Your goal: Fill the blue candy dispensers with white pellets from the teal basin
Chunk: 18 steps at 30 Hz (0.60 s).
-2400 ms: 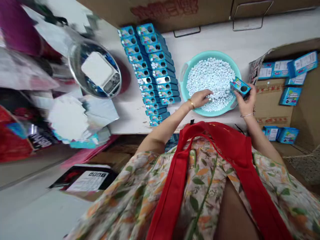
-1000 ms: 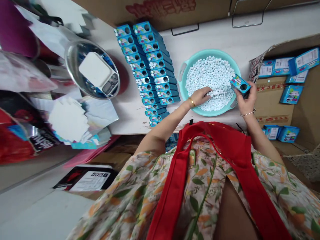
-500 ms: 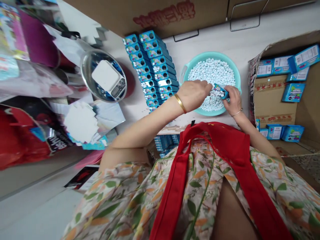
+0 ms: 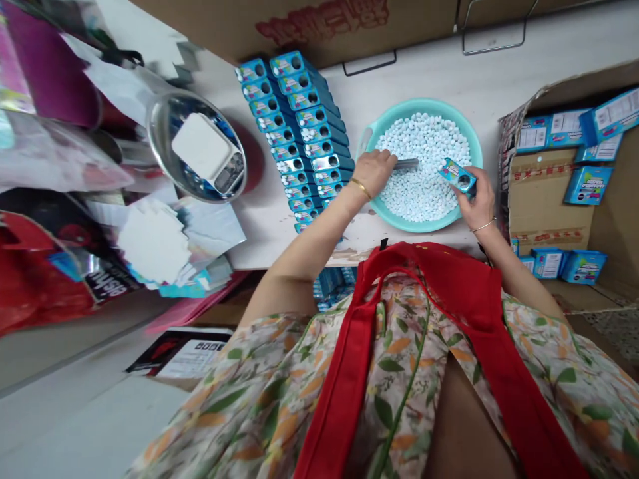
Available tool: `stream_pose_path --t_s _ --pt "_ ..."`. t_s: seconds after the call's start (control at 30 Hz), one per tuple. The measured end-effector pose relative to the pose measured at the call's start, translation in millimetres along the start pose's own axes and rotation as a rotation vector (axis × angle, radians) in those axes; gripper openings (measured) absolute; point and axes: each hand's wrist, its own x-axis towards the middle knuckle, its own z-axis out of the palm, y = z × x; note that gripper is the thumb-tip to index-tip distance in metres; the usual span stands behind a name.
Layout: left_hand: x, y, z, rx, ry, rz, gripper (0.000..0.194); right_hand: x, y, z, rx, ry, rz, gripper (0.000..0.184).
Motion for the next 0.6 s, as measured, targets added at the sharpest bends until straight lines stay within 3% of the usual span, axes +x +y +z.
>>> stream_pose_path --t_s 0.13,0.27,0.4,0.6 --pt "24 29 60.8 -0.082 -0.166 0.08 0.037 7 -3 -11 0.001 0.042 0.011 0.061" --pt "23 57 80.4 -0.237 -0.228 0.147 0.046 11 -2 -15 -0.019 0.075 0.021 0.061" --pt "4 42 65.5 -0.369 -0.218 0.155 0.047 11 5 -17 -0.036 0.098 0.006 0.06" --pt "-39 15 -3.1 -0.343 -0.077 0.29 0.04 7 12 -5 -0.03 0.047 -0.018 0.056"
